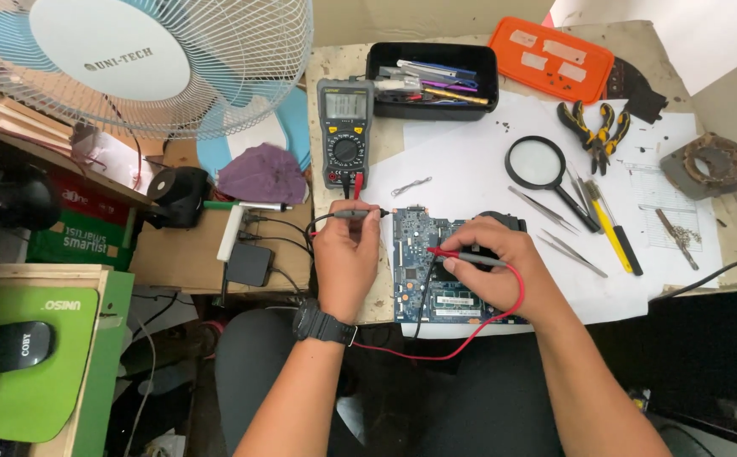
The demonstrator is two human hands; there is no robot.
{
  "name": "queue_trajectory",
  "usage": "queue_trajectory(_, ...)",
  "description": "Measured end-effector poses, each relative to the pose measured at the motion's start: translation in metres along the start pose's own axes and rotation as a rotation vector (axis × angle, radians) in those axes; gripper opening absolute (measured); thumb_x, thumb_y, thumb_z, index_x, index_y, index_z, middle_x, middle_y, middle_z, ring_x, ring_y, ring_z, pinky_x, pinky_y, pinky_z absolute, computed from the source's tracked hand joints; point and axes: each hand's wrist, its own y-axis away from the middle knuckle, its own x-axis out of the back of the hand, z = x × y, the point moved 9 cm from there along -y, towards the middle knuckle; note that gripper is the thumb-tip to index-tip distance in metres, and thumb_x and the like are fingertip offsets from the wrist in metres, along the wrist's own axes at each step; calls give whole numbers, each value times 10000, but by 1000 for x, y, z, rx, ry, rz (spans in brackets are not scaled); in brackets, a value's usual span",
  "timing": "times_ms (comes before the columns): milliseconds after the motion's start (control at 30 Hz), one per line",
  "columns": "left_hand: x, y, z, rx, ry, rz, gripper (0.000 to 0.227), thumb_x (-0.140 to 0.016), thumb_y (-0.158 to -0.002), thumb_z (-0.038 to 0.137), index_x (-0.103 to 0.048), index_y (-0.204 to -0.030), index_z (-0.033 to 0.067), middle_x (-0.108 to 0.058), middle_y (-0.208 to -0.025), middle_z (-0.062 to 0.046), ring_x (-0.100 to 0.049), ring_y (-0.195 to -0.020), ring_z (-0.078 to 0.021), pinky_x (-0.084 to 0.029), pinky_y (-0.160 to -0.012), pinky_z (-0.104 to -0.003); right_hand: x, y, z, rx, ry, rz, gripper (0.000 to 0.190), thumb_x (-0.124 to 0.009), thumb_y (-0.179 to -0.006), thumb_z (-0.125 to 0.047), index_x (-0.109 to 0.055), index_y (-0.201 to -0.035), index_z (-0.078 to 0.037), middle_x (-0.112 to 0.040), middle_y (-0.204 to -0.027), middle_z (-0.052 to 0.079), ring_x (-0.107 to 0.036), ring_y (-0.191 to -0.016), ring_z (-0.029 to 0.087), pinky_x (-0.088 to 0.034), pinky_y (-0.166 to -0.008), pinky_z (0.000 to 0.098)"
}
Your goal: Testing electronic components on a laptop motherboard using digital multimeter probes to check for continuity or voltage.
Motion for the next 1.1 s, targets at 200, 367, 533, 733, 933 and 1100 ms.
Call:
queue_trajectory(200, 1, 0, 2, 14, 12, 4, 55, -700, -1044, 137, -719, -1082, 101, -839, -941, -182, -830, -924, -366, -672, -750, -437, -4, -6, 6, -16, -17, 7, 153, -868, -847, -29, -864, -995, -63, -831, -866, 132, -752, -996, 324, -468, -1146, 569)
queue_trajectory(367, 0, 0, 2, 24, 23, 6, 58, -699, -1046, 136, -719, -1085, 98, -840, -941, -186, -832, -922, -360, -673, -742, -433, -8, -7, 8, -26, 1, -17, 136, -881, -846, -62, -877, -980, -85, -832, -856, 118, -744, -997, 313, -427, -1182, 584)
queue_trajectory(533, 2, 0, 6, 27, 19, 10, 66, -704, -1042, 134, -726, -1087, 92, -839, -932, -197, -832, -915, -379, -673, -720, -436, -12, -8, 6, -26, 34, -46, 124, -865, -849, -68, -870, -971, -90, -842, -868, 104, -750, -1022, 319, -376, -1219, 595)
queue_trajectory(733, 1, -1, 6, 44, 21, 2, 69, -696, -1038, 114, -721, -1091, 76, -837, -936, -204, -830, -902, -377, -673, -719, -433, -12, -13, 0, 1, 22, -8, 114, -876, -848, -72, -870, -961, -89, -813, -811, 93, -744, -959, 300, -448, -1159, 558)
queue_trajectory(933, 1, -1, 6, 37, 24, 6, 71, -696, -1041, 123, -729, -1089, 81, -836, -926, -201, -833, -893, -368, -677, -703, -421, -16, -11, 9, 2, 47, -2, 119, -877, -846, -69, -870, -963, -91, -796, -772, 92, -745, -934, 315, -433, -1170, 578)
queue_trajectory(1100, 0, -1, 7, 9, 44, 5, 68, -690, -1042, 102, -717, -1095, 69, -833, -935, -216, -832, -896, -366, -676, -699, -426, -21, -8, 20, -40, 71, -25, 128, -880, -840, -101, -876, -967, -114, -783, -764, 59, -718, -957, 276, -339, -1230, 601)
